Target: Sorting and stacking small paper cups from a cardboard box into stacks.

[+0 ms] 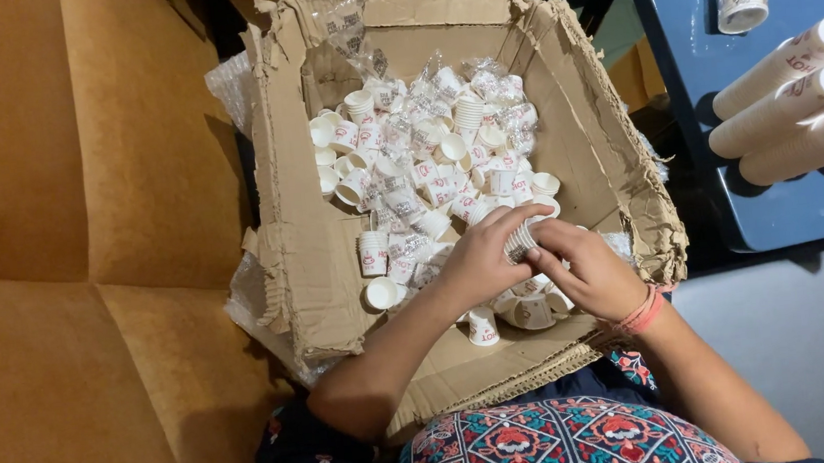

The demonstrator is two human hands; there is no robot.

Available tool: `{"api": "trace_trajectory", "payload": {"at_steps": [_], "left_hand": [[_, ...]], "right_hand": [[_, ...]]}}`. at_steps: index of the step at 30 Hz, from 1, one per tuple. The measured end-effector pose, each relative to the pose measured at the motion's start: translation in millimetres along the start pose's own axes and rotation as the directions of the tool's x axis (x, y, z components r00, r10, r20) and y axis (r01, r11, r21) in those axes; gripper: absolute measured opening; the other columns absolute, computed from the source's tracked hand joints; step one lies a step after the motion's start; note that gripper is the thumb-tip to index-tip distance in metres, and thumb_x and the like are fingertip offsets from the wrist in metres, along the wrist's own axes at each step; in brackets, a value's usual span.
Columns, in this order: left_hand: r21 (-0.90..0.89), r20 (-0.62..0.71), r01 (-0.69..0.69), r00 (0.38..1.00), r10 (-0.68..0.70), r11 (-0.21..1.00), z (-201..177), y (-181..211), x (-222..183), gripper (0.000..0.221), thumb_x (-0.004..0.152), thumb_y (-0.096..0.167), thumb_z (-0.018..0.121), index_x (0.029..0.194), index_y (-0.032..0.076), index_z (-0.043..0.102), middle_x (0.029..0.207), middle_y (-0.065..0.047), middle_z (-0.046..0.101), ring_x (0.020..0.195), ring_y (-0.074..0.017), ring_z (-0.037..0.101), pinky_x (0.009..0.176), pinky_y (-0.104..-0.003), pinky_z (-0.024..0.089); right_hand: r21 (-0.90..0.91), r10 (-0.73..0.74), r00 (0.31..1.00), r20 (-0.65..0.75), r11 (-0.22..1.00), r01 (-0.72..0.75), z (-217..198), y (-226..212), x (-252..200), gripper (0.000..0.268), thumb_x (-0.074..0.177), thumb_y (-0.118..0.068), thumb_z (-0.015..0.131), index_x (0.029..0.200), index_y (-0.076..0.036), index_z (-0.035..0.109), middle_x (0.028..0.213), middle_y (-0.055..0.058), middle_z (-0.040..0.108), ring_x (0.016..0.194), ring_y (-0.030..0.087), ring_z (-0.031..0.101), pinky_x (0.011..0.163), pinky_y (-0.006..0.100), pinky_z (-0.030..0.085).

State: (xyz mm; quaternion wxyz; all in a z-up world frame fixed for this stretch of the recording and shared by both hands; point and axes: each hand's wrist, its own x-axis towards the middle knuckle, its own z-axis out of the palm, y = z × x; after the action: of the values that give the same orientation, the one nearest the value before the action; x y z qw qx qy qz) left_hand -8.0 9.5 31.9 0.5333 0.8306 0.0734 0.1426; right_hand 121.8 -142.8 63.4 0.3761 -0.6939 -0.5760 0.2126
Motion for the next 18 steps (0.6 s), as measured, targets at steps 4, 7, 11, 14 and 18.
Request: {"api": "trace_trajectory", "payload": {"at_steps": [4, 7, 11, 14, 18], "left_hand": [[-0.001, -0.001, -0.093, 0.996, 0.093, 0.996, 9.2, -15.4, -0.8, 0.071, 0.08, 0.022, 0.075, 0.147, 0.018, 0.054, 0.136, -0.016, 0.066, 0.127, -0.0352, 0.065, 0.108, -0.042, 0.052], [-0.072, 0.173, 0.142, 0.977, -0.128, 0.987, 10.9, -16.5, 2.5, 0.086, 0.088, 0.049, 0.075, 0.158, 0.02, 0.034, 0.133, -0.02, 0.064, 0.126, -0.035, 0.063, 0.106, -0.044, 0.051], [-0.466, 0.214, 0.266, 0.959, -0.184, 0.844, 10.0, -34.5, 8.2, 0.093, 0.094, 0.07, 0.051, 0.168, 0.02, 0.024, 0.147, -0.02, 0.057, 0.133, -0.0331, 0.06, 0.107, -0.044, 0.054], [-0.735, 0.229, 0.309, 0.951, -0.208, 0.603, 8.6, -36.6, 11.1, 0.099, 0.091, 0.076, 0.048, 0.167, 0.017, 0.025, 0.153, -0.016, 0.051, 0.127, -0.0326, 0.062, 0.101, -0.042, 0.059], [-0.895, 0.074, 0.167, 0.97, -0.231, 0.413, 21.7, -34.1, 9.6, 0.096, 0.083, 0.063, 0.066, 0.159, 0.019, 0.027, 0.138, -0.013, 0.057, 0.114, -0.0314, 0.067, 0.094, -0.044, 0.063]], "right_hand": [[-0.077, 0.159, 0.987, 0.038, 0.985, -0.156, -0.6, 6.5, -3.1, 0.025, 0.1, -0.021, 0.06, 0.091, 0.002, 0.064, 0.081, 0.017, 0.06, 0.073, 0.033, 0.061, 0.068, 0.04, 0.049], [0.047, 0.242, 0.966, -0.091, 0.97, -0.239, -2.2, 33.3, -13.8, 0.026, 0.1, -0.021, 0.059, 0.094, 0.003, 0.067, 0.08, 0.014, 0.067, 0.069, 0.027, 0.065, 0.065, 0.036, 0.05], [0.616, 0.431, 0.869, -0.242, 0.761, -0.206, -8.1, 63.9, -23.2, 0.028, 0.111, -0.019, 0.054, 0.105, 0.004, 0.068, 0.086, 0.01, 0.068, 0.076, 0.018, 0.064, 0.071, 0.03, 0.051], [0.81, 0.518, 0.807, -0.285, 0.58, -0.086, -11.8, 77.9, -25.8, 0.027, 0.112, -0.018, 0.051, 0.116, 0.003, 0.066, 0.092, 0.01, 0.071, 0.078, 0.017, 0.067, 0.074, 0.029, 0.054], [0.944, 0.63, 0.745, -0.218, 0.331, -0.003, -14.0, 81.2, -29.8, 0.031, 0.115, -0.023, 0.044, 0.125, 0.002, 0.059, 0.102, 0.012, 0.072, 0.088, 0.018, 0.071, 0.081, 0.032, 0.059]]}}
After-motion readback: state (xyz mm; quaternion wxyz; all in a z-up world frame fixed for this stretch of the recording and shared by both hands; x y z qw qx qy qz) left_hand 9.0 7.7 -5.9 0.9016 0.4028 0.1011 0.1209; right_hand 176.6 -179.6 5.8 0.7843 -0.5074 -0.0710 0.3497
